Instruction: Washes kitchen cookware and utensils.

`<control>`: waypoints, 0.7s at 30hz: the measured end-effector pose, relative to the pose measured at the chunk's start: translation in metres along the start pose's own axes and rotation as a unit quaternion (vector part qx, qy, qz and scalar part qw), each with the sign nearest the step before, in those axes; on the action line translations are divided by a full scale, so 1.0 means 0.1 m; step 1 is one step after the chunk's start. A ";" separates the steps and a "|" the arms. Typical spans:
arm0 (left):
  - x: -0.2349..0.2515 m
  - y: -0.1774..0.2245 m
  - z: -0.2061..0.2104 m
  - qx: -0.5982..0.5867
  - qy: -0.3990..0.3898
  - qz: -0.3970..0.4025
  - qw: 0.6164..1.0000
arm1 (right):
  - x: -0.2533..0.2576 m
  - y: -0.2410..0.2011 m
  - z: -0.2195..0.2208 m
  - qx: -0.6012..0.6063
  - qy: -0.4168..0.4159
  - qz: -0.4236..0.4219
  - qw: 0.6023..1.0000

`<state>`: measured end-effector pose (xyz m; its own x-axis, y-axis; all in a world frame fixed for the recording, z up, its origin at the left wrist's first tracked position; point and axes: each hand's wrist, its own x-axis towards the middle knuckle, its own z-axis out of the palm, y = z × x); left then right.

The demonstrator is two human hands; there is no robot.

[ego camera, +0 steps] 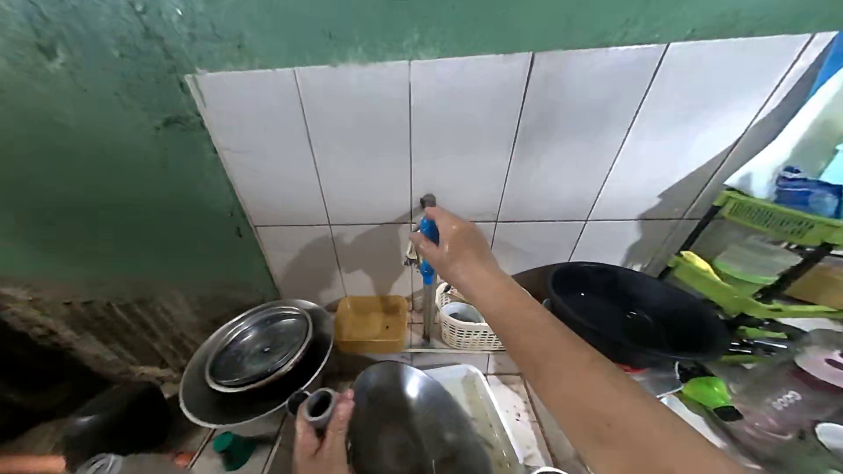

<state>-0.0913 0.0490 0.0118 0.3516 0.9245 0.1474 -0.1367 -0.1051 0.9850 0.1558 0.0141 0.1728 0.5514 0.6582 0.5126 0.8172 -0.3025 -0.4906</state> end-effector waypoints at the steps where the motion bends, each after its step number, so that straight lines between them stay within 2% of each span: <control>1: 0.08 -0.04 0.02 -0.045 0.021 -0.006 0.999 | 0.01 0.04 0.01 0.005 0.007 -0.015 1.000; 5: 0.34 -0.17 0.22 -0.160 0.087 -0.025 0.983 | 0.04 0.28 -0.01 0.069 0.032 -0.079 0.994; 7: 0.46 -0.22 0.33 -0.180 0.107 -0.038 0.977 | 0.05 0.41 -0.04 0.160 0.019 -0.087 0.983; 8: 0.51 -0.23 0.39 -0.189 0.115 -0.041 0.974 | 0.04 0.50 -0.06 0.240 0.004 -0.063 0.969; 10: 0.60 -0.26 0.45 -0.194 0.123 -0.050 0.972 | 0.01 0.77 0.02 0.362 0.005 0.046 0.931; 12: 0.66 -0.30 0.43 -0.186 0.115 -0.057 0.974 | -0.01 1.19 0.25 0.286 -0.034 0.156 0.945; 13: 0.68 -0.33 0.41 -0.181 0.104 -0.060 0.976 | -0.03 1.45 0.42 0.201 -0.095 0.178 0.959; 15: 0.70 -0.38 0.36 -0.179 0.081 -0.055 0.979 | -0.10 1.86 0.81 0.039 -0.199 0.161 0.966; 18: 0.72 -0.49 0.30 -0.196 0.044 -0.039 0.979 | -0.08 2.09 1.21 -0.131 -0.363 0.154 0.910; 21: 0.74 -0.55 0.31 -0.212 0.038 -0.053 0.975 | -0.01 2.21 1.44 -0.197 -0.420 0.193 0.865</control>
<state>-0.0293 0.1122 -0.0291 0.3162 0.9484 0.0241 -0.4800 0.1381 0.8663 0.3117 0.0454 -0.0375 0.6145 0.6738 -0.4102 0.6839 -0.7143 -0.1488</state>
